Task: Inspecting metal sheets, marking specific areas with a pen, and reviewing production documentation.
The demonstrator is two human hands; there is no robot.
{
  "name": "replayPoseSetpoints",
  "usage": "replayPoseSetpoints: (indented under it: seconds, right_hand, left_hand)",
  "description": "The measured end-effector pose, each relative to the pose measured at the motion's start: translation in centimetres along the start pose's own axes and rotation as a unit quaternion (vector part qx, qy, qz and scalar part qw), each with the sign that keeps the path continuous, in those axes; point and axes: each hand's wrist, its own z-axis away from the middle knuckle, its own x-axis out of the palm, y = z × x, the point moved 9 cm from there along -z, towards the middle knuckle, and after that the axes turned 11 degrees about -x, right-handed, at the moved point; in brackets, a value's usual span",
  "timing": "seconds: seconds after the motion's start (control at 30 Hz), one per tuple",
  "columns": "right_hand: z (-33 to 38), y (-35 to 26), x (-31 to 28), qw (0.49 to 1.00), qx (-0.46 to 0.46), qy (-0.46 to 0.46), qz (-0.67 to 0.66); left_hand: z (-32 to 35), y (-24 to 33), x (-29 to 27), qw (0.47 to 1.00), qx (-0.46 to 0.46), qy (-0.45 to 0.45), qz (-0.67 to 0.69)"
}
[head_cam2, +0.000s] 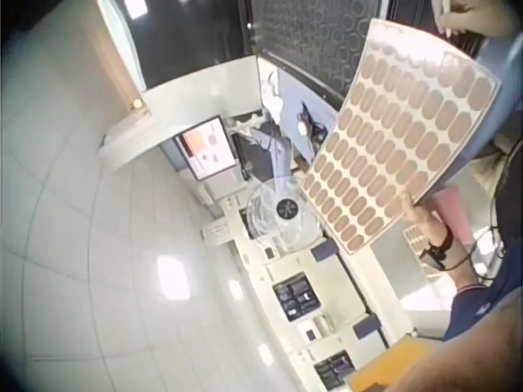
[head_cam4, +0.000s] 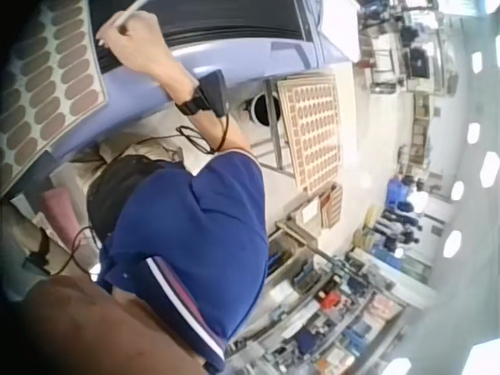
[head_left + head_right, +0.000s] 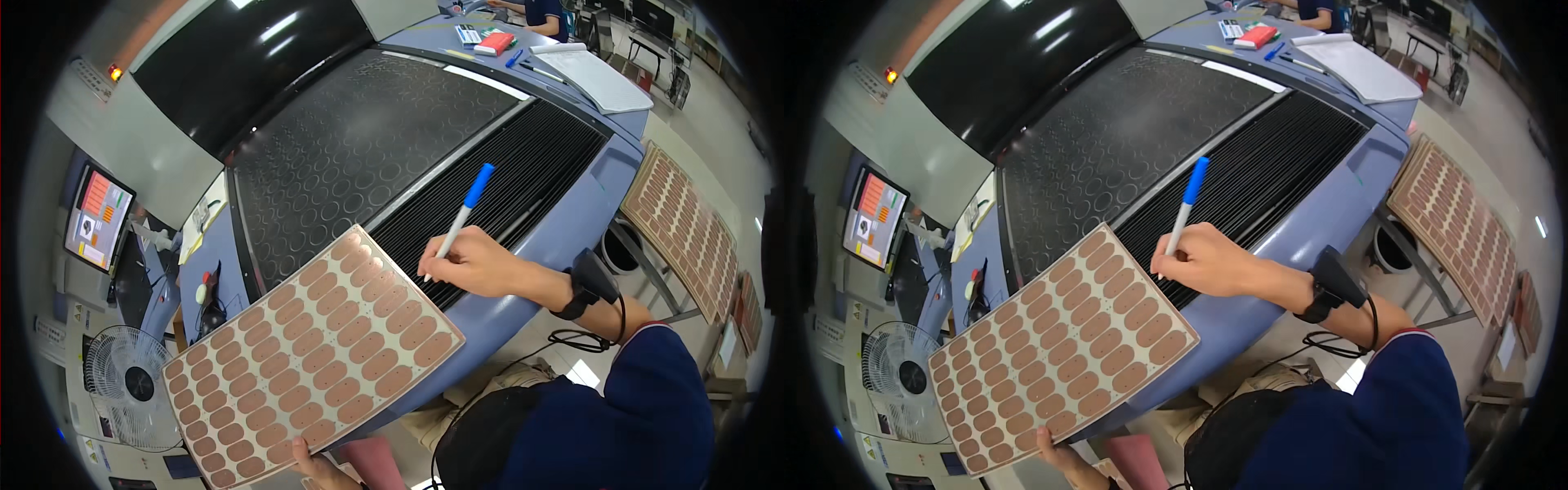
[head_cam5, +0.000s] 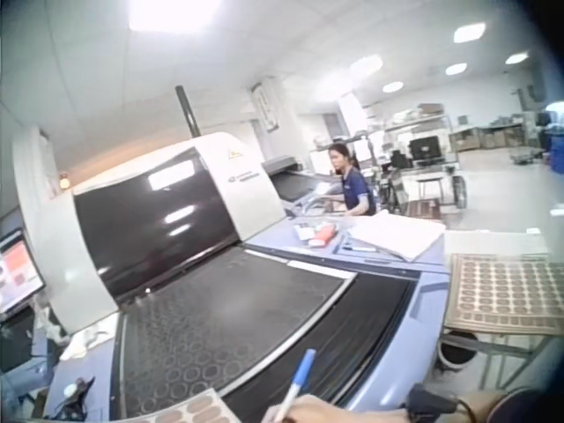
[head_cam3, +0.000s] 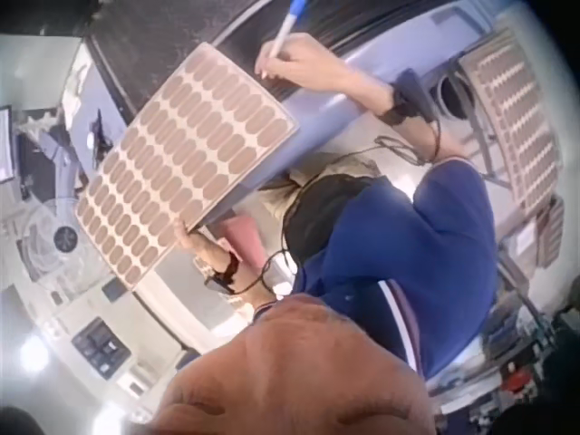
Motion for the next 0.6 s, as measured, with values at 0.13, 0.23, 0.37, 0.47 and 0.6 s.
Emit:
replayPoseSetpoints:
  seconds: [0.13,0.23,0.37,0.47,0.6]
  right_hand:
    - [-0.5,-1.2,1.2,0.999,-0.003,-0.015,0.037]
    - [-0.6,-1.1,1.4,0.999,0.000,-0.021,0.044]
    - [-0.9,-1.3,2.0,0.998,-0.021,-0.034,0.038]
    - [-0.8,-1.5,1.9,0.997,-0.023,-0.040,0.056]
    - [-0.7,-1.8,2.0,0.995,-0.039,-0.045,0.074]
  left_hand:
    - [0.9,0.4,-0.5,0.997,0.020,0.078,-0.017]
    - [0.8,0.4,-1.0,0.995,0.027,0.090,-0.019]
    - [0.7,0.3,-1.3,0.995,0.030,0.097,-0.021]
    - [0.7,0.2,-1.3,0.994,0.031,0.100,-0.023]
    - [0.8,0.3,-1.5,0.994,0.035,0.104,-0.025]
